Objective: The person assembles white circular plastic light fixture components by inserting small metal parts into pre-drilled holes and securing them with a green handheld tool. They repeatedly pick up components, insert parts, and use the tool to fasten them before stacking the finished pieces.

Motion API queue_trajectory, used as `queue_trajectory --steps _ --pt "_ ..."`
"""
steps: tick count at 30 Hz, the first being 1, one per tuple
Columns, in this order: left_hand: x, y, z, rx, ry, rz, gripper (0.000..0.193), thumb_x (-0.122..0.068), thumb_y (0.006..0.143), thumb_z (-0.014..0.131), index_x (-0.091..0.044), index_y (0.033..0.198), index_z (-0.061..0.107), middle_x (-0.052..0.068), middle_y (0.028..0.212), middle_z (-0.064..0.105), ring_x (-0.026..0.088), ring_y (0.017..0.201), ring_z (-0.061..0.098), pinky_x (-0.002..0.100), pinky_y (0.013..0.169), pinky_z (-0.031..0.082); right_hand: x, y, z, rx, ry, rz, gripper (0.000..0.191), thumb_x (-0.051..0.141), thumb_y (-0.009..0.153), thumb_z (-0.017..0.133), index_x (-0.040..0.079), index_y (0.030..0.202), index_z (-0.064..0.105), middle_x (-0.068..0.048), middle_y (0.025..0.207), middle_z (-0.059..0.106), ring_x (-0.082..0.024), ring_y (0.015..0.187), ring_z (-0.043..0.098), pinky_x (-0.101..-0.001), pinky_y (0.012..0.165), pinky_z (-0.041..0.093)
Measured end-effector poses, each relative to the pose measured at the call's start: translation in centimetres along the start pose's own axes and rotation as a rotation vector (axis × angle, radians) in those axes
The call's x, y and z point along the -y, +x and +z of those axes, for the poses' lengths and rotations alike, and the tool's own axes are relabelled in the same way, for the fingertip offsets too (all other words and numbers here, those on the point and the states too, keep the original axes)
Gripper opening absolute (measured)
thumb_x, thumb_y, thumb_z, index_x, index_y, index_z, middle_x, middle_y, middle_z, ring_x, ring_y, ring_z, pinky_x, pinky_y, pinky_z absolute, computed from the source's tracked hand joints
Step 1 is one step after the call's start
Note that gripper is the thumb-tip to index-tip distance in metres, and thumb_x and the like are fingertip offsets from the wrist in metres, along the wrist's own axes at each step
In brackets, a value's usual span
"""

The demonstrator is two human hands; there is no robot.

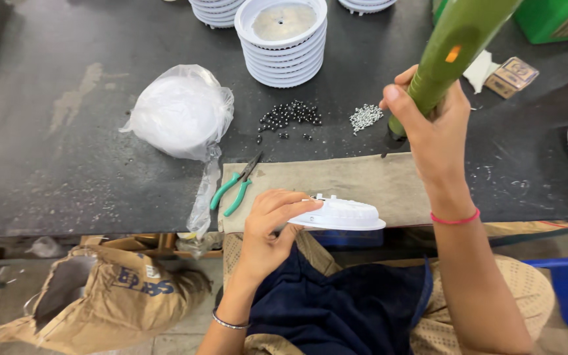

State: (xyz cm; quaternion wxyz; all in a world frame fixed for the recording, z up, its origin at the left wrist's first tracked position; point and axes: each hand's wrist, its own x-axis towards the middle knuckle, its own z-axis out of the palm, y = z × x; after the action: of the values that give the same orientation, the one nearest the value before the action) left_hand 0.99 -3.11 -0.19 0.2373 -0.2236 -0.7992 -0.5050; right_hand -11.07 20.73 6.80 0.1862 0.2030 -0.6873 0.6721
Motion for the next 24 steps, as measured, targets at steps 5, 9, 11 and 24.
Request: queue_trajectory --steps 5,9,11,24 --pt "1.6 -1.1 0.0 0.007 -0.039 -0.009 0.048 0.008 0.073 0.064 -0.012 0.114 0.077 0.006 0.114 0.076 0.025 0.113 0.070 0.042 0.113 0.045 -3.9 -3.9 -2.9 -0.064 0.116 -0.016 0.032 0.011 0.112 0.062 0.001 0.141 0.050 -0.007 0.132 0.061 -0.014 0.127 0.059 -0.0289 0.115 0.048" --pt "4.1 -2.0 -0.2 -0.071 -0.256 -0.050 0.034 0.004 0.082 0.075 -0.008 0.113 0.073 0.008 0.115 0.075 0.023 0.114 0.070 0.046 0.119 0.041 -8.5 -9.9 -4.9 -0.129 -0.074 0.141 0.028 0.002 0.107 0.061 -0.001 0.133 0.053 -0.008 0.124 0.062 -0.014 0.118 0.059 -0.0292 0.107 0.048" --pt "5.4 -2.6 0.1 -0.118 -0.412 -0.125 0.031 0.003 0.085 0.079 -0.006 0.114 0.071 0.010 0.114 0.075 0.023 0.113 0.069 0.047 0.122 0.039 -10.7 -13.1 -5.1 -0.071 -0.102 0.266 0.032 -0.004 0.098 0.059 -0.001 0.129 0.054 -0.008 0.125 0.062 -0.015 0.120 0.060 -0.0297 0.107 0.048" --pt "8.8 -4.9 3.6 -0.356 -1.113 -0.328 0.050 -0.001 0.091 0.084 -0.011 0.131 0.056 0.017 0.130 0.065 0.026 0.123 0.061 0.045 0.110 0.043 -9.9 -18.2 2.5 0.014 0.524 0.488 0.089 -0.012 0.068 0.076 0.012 0.146 0.040 -0.008 0.146 0.048 -0.020 0.135 0.049 -0.0360 0.110 0.042"
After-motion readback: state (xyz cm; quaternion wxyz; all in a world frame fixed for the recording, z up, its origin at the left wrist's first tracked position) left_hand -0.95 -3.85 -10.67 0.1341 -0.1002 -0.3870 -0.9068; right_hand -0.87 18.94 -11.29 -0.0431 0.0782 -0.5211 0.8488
